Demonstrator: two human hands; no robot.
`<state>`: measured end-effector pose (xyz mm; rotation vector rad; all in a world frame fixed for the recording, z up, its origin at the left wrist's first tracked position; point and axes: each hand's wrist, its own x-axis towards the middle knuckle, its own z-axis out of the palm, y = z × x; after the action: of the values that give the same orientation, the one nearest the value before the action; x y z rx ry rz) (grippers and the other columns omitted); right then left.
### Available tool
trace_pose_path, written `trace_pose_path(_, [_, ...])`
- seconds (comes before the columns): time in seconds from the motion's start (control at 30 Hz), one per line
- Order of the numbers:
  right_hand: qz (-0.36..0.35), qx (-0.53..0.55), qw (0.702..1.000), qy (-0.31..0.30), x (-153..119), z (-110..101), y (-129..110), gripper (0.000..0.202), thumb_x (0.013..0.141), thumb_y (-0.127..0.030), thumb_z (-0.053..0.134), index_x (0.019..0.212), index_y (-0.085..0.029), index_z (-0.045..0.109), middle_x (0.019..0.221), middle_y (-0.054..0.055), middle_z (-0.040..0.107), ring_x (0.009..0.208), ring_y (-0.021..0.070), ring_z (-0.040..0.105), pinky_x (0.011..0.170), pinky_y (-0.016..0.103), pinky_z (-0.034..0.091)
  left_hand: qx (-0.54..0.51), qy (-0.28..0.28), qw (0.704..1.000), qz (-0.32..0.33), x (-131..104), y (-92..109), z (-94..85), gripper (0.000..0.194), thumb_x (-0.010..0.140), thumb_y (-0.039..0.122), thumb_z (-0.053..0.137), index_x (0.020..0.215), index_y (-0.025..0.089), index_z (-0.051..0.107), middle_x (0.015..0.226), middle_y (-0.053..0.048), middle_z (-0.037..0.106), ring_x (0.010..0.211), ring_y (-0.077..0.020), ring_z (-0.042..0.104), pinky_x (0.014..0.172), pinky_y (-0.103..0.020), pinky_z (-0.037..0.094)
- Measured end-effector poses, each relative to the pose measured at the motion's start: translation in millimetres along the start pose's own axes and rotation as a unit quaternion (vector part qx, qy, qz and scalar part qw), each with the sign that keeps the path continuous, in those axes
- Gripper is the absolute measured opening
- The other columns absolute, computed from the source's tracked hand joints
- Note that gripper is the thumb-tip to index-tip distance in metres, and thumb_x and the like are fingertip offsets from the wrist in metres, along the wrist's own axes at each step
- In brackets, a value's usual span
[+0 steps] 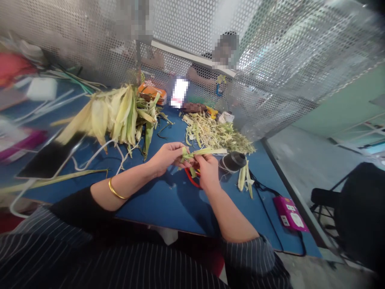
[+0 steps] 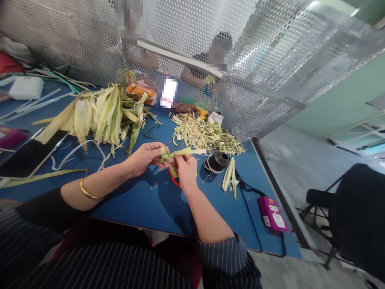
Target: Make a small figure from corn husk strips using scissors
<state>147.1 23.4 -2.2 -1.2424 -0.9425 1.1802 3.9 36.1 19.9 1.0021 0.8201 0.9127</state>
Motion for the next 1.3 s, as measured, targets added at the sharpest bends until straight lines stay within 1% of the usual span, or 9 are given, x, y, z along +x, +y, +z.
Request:
trace_pose_path(0.27, [0.017, 0.043, 0.999, 0.025, 3.1, -0.9, -1.1, 0.018, 0.063, -0.03, 0.068, 0.071, -0.016, 0.061, 0.052, -0.004, 0.06, 0.042, 0.0091, 0.051, 0.041, 0.021, 0.039, -0.03, -0.095, 0.995, -0.003, 2.0, 2.3, -5.0, 0.02, 0.074, 0.013, 0.054, 0.093, 0.01, 0.06, 0.091, -0.012, 0.071, 0.075, -0.0163, 0.069, 0.071, -0.026, 0.054])
trace_pose_path(0.33, [0.016, 0.05, 0.998, 0.022, 4.1, -1.1, 0.4, 0.016, 0.063, -0.029, 0.067, 0.07, -0.016, 0.06, 0.051, -0.005, 0.059, 0.042, 0.0092, 0.052, 0.042, 0.021, 0.041, -0.028, -0.093, 0.995, -0.003, 1.2, 0.6, -4.2, 0.023, 0.071, 0.011, 0.058, 0.094, 0.01, 0.06, 0.092, -0.012, 0.07, 0.076, -0.0157, 0.069, 0.072, -0.025, 0.054])
trace_pose_path(0.57, [0.016, -0.059, 0.996, -0.072, -3.2, -1.5, -3.5, 0.017, 0.078, -0.038, 0.055, 0.08, -0.02, 0.053, 0.063, -0.003, 0.062, 0.042, 0.012, 0.058, 0.039, 0.022, 0.041, -0.011, 0.055, 0.998, 0.04, 4.0, -1.6, -5.9, 0.024, 0.071, 0.023, 0.069, 0.089, 0.011, 0.061, 0.088, -0.01, 0.071, 0.064, -0.0107, 0.065, 0.058, -0.021, 0.052])
trace_pose_path(0.67, [-0.075, -0.159, 0.98, -0.097, -10.5, -2.6, -8.0, 0.013, 0.085, -0.034, 0.048, 0.092, -0.023, 0.052, 0.066, -0.002, 0.063, 0.049, 0.0144, 0.062, 0.047, 0.025, 0.046, -0.011, 0.112, 0.992, 0.055, 7.4, 2.0, -11.9, 0.021, 0.07, 0.025, 0.07, 0.084, 0.012, 0.062, 0.09, -0.01, 0.071, 0.063, -0.0103, 0.064, 0.042, -0.015, 0.041])
trace_pose_path(0.8, [-0.172, -0.239, 0.937, -0.188, -15.9, -4.2, -11.9, 0.024, 0.09, -0.031, 0.041, 0.105, -0.024, 0.058, 0.084, 0.002, 0.068, 0.069, 0.0156, 0.067, 0.067, 0.029, 0.053, 0.029, 0.14, 0.988, 0.065, 8.7, 3.8, -14.8, 0.026, 0.067, 0.027, 0.072, 0.088, 0.012, 0.066, 0.084, -0.009, 0.071, 0.054, -0.0076, 0.058, 0.034, -0.014, 0.026])
trace_pose_path(0.93, [-0.19, -0.232, 0.916, -0.266, -14.0, -6.0, -13.1, 0.025, 0.087, -0.025, 0.045, 0.107, -0.024, 0.061, 0.097, 0.003, 0.069, 0.085, 0.016, 0.067, 0.077, 0.03, 0.053, 0.062, 0.148, 0.985, 0.065, 7.2, 2.8, -11.6, 0.03, 0.066, 0.026, 0.072, 0.091, 0.011, 0.07, 0.076, -0.007, 0.071, 0.047, -0.0057, 0.052, 0.038, -0.017, 0.032])
trace_pose_path(1.03, [-0.279, -0.28, 0.897, -0.196, -11.8, -9.7, -16.1, 0.021, 0.086, -0.024, 0.049, 0.099, -0.023, 0.065, 0.095, 0.003, 0.069, 0.087, 0.0163, 0.065, 0.078, 0.029, 0.05, 0.092, 0.124, 0.986, 0.058, 5.5, 0.9, -8.6, 0.025, 0.067, 0.024, 0.07, 0.088, 0.011, 0.071, 0.067, -0.003, 0.068, 0.045, -0.0055, 0.05, 0.041, -0.018, 0.034])
trace_pose_path(1.17, [-0.407, -0.41, 0.816, -0.027, -8.3, -15.9, -20.9, 0.017, 0.085, -0.023, 0.051, 0.09, -0.022, 0.067, 0.093, 0.006, 0.067, 0.089, 0.0185, 0.061, 0.081, 0.031, 0.044, 0.166, 0.027, 0.985, 0.044, 2.8, -3.3, -5.9, 0.019, 0.071, 0.026, 0.065, 0.082, 0.012, 0.072, 0.054, -0.001, 0.061, 0.042, -0.006, 0.046, 0.038, -0.018, 0.029])
trace_pose_path(1.3, [-0.36, -0.508, 0.782, 0.028, -6.0, -18.1, -20.2, 0.018, 0.087, -0.026, 0.047, 0.088, -0.021, 0.064, 0.082, 0.003, 0.068, 0.075, 0.016, 0.06, 0.067, 0.026, 0.039, 0.164, -0.033, 0.986, 0.029, 0.6, -5.1, -4.5, 0.021, 0.076, 0.029, 0.06, 0.083, 0.013, 0.071, 0.054, -0.001, 0.059, 0.045, -0.0068, 0.046, 0.04, -0.018, 0.03])
